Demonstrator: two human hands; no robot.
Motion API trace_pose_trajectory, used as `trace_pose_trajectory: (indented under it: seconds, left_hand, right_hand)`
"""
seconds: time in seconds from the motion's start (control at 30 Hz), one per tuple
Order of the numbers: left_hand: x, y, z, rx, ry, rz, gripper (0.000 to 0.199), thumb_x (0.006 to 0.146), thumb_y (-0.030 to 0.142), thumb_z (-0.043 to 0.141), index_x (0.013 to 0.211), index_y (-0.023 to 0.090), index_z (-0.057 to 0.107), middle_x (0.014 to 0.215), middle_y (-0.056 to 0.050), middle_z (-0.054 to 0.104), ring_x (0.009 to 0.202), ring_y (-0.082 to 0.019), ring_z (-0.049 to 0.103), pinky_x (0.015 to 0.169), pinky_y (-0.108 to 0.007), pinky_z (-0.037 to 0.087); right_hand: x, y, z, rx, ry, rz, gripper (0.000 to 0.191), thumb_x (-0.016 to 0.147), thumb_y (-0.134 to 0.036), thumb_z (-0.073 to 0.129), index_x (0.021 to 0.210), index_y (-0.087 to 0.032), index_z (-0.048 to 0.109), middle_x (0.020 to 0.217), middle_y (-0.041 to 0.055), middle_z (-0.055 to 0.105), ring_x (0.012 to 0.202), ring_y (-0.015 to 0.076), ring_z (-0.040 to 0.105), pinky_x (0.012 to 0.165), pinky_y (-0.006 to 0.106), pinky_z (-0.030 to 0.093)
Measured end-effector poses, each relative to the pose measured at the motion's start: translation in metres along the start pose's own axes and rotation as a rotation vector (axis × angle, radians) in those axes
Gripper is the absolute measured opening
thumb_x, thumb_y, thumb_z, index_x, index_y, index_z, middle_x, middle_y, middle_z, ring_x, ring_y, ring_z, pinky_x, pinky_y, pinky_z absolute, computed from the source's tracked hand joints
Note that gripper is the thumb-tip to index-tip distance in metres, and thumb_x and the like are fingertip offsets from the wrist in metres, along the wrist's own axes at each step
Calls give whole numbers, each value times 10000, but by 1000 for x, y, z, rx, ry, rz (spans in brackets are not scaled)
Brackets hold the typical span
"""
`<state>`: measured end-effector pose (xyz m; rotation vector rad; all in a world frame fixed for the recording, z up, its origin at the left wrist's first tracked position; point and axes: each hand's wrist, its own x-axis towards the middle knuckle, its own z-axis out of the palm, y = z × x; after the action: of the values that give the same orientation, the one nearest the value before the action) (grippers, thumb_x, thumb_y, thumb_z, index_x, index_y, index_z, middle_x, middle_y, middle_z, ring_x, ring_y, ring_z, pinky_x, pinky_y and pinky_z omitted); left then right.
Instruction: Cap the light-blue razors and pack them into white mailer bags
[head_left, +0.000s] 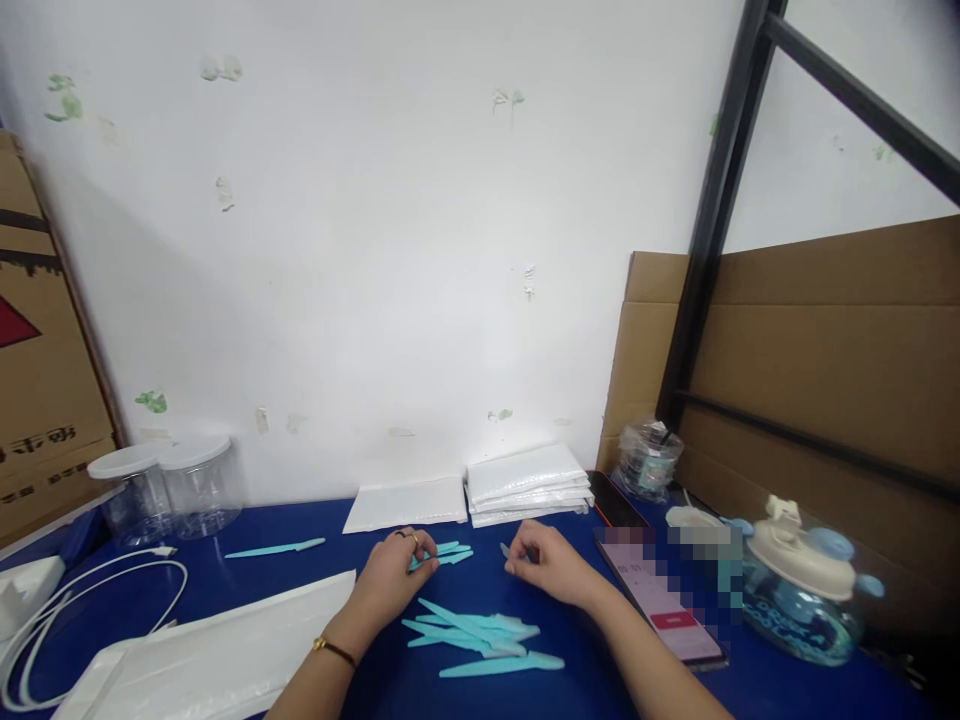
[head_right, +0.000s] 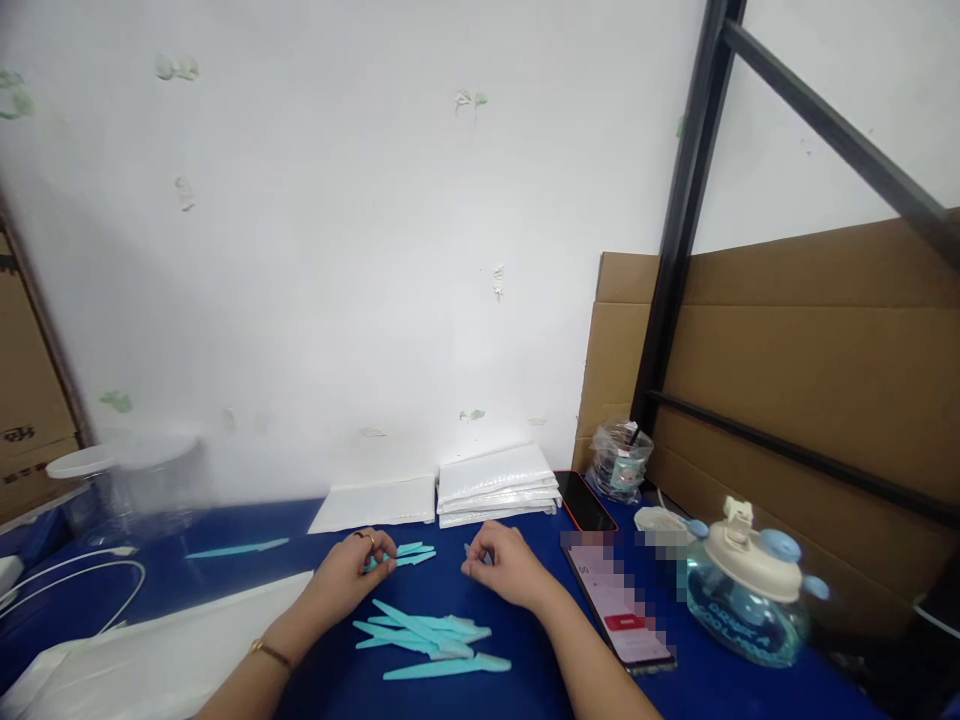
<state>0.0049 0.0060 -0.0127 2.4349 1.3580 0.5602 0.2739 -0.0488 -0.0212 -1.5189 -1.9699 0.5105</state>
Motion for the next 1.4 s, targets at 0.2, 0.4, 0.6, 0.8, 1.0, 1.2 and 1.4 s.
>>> trace_pose_trajectory:
  seconds: [0.2,0.4,0.6,0.8,1.0,1.2,1.4]
  left_hand:
    - [-13,24,10,-185,-161,145,181,739,365,602,862,239,646,870,13,611,818,-145,535,713,-225,379]
    - [-8,29,14,-117,-244,143,151,787,297,522,776,213,647,780,13,627,721,-129,533,642,-223,356]
    - [-1,15,0,98,-70,36,166,819,274,476,793,235,636,846,-2,646,870,-172,544,745,-274,322]
    - [0,2,-4,112,-19,-88,174,800,314,512,904,248,635,897,-9,638,876,-176,558,739,-272,338]
    - [-9,21,1,-46,-126,57,155,764,368,559,828,260,650,838,26,629,781,-148,546,682,-235,355]
    - [-11,29,10,-112,-267,99,149,765,342,562,773,219,645,754,23,630,707,-134,548,625,-224,350]
    - [-4,23,0,99,-81,99,165,826,270,492,759,224,636,839,-1,656,866,-173,553,758,-285,309]
  right_hand:
    - [-12,-12,7,43,-253,-84,191,593,-304,765,705,-192,657,782,-27,546,677,108,486,656,235,383]
    - [-5,-10,10,182,-220,-24,90,705,-253,659,724,-168,634,662,-27,538,579,91,474,520,192,356]
    - [3,10,2,60,7,44,68,727,-226,631,696,-165,634,764,10,582,645,118,518,575,213,389]
    - [-3,0,-2,-54,-6,5,110,682,-270,696,761,-208,651,865,0,583,771,153,542,743,268,398]
    - [-12,-20,10,-28,-233,-78,120,670,-287,721,738,-215,652,827,-22,552,754,138,537,874,333,359]
    - [-11,-25,11,-54,-200,-78,33,756,-245,637,762,-217,622,832,-14,556,914,178,542,1009,414,232]
    - [-3,-14,1,-123,-71,-65,51,797,-231,581,762,-208,609,880,3,560,847,158,541,859,316,351]
